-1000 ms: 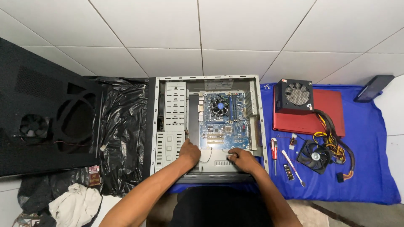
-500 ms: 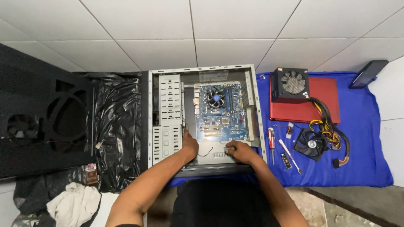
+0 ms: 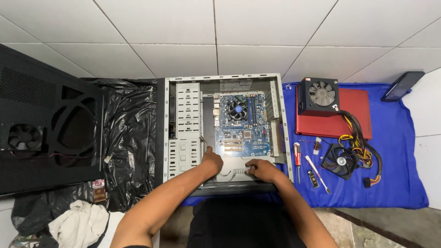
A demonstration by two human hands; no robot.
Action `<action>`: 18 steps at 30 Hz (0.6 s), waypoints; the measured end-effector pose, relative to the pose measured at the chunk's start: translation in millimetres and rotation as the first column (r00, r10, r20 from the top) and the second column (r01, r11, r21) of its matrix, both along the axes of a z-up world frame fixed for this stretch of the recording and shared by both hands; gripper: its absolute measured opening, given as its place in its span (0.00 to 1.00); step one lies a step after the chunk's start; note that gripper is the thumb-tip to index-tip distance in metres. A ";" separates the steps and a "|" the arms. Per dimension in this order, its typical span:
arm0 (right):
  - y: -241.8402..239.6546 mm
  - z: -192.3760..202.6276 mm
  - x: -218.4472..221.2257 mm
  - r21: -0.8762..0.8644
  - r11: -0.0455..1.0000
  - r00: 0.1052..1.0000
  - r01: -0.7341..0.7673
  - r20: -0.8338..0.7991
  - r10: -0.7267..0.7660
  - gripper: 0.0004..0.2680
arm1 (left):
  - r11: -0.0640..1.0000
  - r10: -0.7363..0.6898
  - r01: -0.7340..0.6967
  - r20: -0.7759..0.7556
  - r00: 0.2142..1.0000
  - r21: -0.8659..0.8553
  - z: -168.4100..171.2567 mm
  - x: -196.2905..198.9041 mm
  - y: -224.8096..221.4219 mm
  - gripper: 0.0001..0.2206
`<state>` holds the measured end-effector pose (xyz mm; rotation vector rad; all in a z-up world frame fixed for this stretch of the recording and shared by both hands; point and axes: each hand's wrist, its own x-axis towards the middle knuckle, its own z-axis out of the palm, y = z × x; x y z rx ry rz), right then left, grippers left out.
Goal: Removing and re-installing internal components like the motherboard and optical drive from a desktop PC case.
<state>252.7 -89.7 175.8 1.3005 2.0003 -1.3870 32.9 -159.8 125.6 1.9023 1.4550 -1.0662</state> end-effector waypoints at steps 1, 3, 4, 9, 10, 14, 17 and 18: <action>0.6 -9.2 1.9 0.002 1.000 1.000 0.008 -0.003 -0.008 0.18 | 0.999 -0.036 0.036 0.008 0.999 0.012 -4.8 -2.1 -0.5 0.14; 0.6 -2.9 0.7 -0.019 1.000 1.000 -0.008 0.009 0.008 0.19 | 0.999 -0.039 0.039 -0.004 0.999 0.035 -4.1 -5.5 -2.7 0.14; 2.4 0.2 -1.3 -0.032 0.999 1.000 -0.022 0.016 0.022 0.19 | 0.997 -0.044 0.045 -0.020 0.999 0.064 -3.4 -8.8 -1.6 0.14; 2.5 6.4 -6.0 -0.042 0.998 0.998 -0.044 0.035 0.046 0.18 | 0.958 0.074 -0.102 0.112 0.991 0.270 23.2 -16.1 9.3 0.13; 1.9 7.7 -6.2 -0.038 0.998 0.998 -0.052 0.044 0.053 0.18 | 0.929 0.073 -0.127 0.163 0.984 0.347 23.0 -17.6 12.3 0.13; -1.8 10.0 -19.5 -0.014 0.997 0.997 -0.075 0.020 0.075 0.18 | 0.929 0.109 -0.200 0.287 0.952 0.312 -5.3 -30.8 39.2 0.14; -5.3 -6.1 -39.6 -0.040 0.981 0.980 -0.190 -0.063 0.188 0.19 | 0.949 0.117 -0.196 0.300 0.947 0.247 -2.6 -33.7 50.7 0.14; -4.9 -17.2 -51.2 -0.037 0.970 0.967 -0.239 -0.103 0.234 0.19 | 0.942 0.100 -0.191 0.313 0.944 0.275 -2.3 -38.4 55.8 0.13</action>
